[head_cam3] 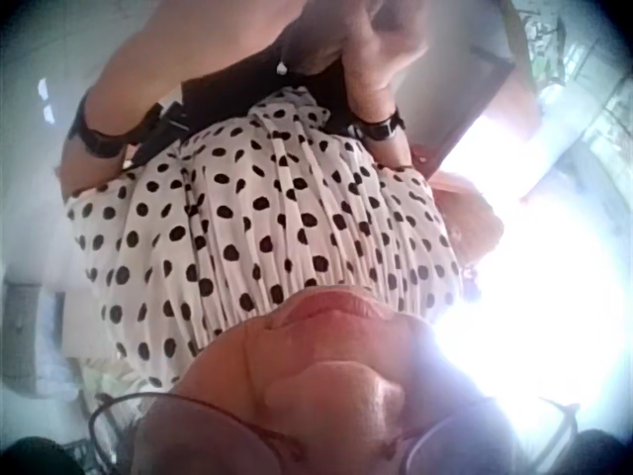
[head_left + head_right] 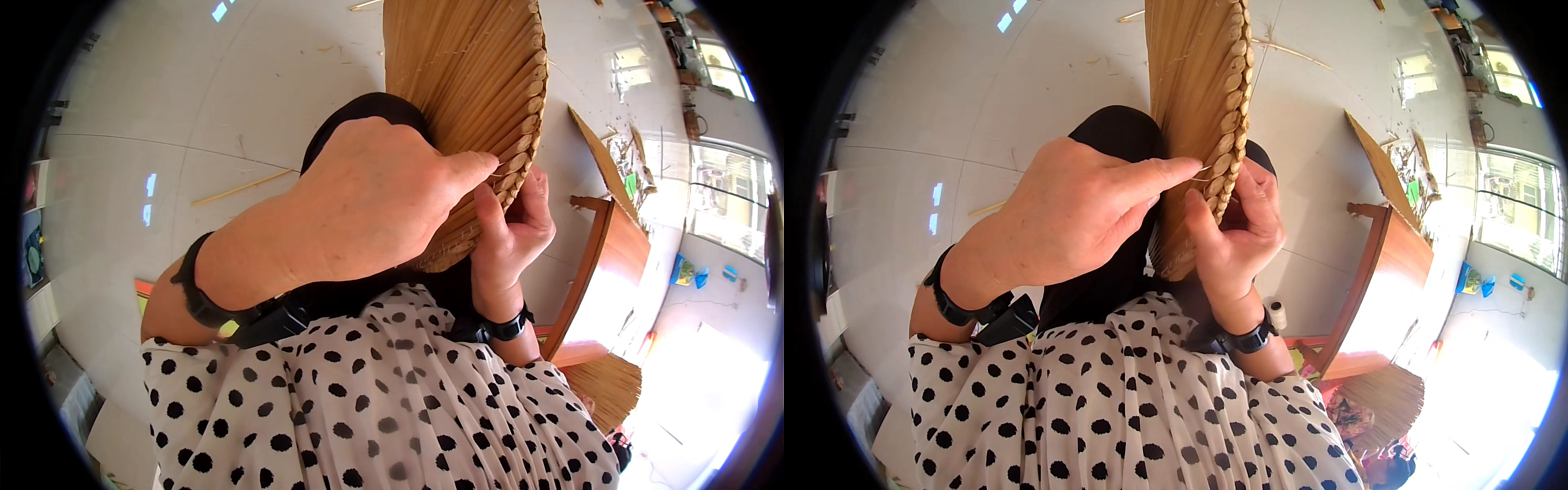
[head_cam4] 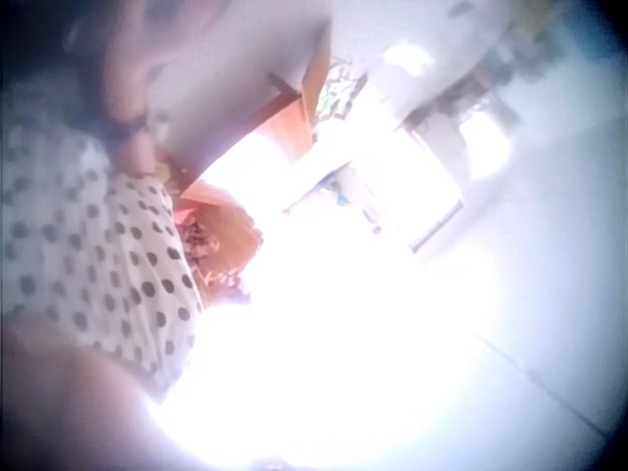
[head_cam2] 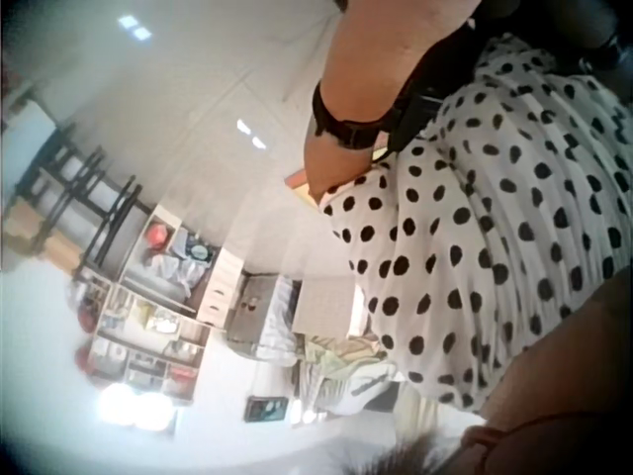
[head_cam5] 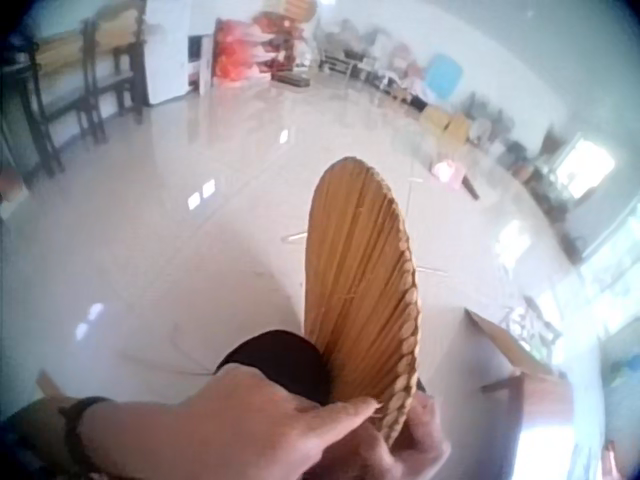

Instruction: The person sews the edge of a woven bamboo disc by hand using a needle and thread, pulling the thread through the gaps to secure the border.

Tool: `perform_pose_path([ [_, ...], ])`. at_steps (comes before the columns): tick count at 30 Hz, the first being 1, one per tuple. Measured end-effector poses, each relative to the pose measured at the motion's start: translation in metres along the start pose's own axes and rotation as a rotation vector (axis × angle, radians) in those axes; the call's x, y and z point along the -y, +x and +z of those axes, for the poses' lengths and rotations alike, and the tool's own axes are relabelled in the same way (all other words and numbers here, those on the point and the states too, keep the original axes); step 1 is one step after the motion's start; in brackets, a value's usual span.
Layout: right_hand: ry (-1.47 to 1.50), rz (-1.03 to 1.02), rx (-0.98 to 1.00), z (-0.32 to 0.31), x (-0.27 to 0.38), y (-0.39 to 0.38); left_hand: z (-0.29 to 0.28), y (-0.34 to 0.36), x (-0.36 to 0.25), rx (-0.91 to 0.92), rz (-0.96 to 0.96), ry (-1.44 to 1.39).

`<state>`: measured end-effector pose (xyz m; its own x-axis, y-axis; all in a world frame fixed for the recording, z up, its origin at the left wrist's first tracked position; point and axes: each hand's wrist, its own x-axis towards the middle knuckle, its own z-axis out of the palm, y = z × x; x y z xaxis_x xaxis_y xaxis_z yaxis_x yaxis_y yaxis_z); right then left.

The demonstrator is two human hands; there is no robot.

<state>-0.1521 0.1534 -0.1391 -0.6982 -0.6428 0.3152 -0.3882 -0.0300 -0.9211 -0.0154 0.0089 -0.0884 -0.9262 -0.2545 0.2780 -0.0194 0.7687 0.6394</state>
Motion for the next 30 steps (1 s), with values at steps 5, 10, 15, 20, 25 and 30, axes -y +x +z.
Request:
perform_pose_path([
  [5,0.026,-0.003,0.007,0.001,-0.001,0.000,-0.001,0.000,0.001,0.018,-0.004,0.012],
  [10,0.044,0.000,0.005,0.000,-0.001,0.000,-0.001,0.000,0.001,0.008,-0.002,0.019],
  [15,0.039,0.006,0.011,-0.001,-0.002,0.000,-0.001,0.001,0.002,0.003,0.001,0.026],
  [20,0.049,-0.001,0.001,0.000,-0.002,-0.001,-0.003,0.001,0.002,0.008,0.018,0.034],
  [25,0.029,0.001,0.012,-0.001,-0.001,-0.001,-0.006,0.003,0.000,0.043,0.005,0.050],
  [30,0.016,-0.031,0.026,-0.002,0.000,-0.002,-0.012,0.004,0.002,0.051,0.009,0.083],
])
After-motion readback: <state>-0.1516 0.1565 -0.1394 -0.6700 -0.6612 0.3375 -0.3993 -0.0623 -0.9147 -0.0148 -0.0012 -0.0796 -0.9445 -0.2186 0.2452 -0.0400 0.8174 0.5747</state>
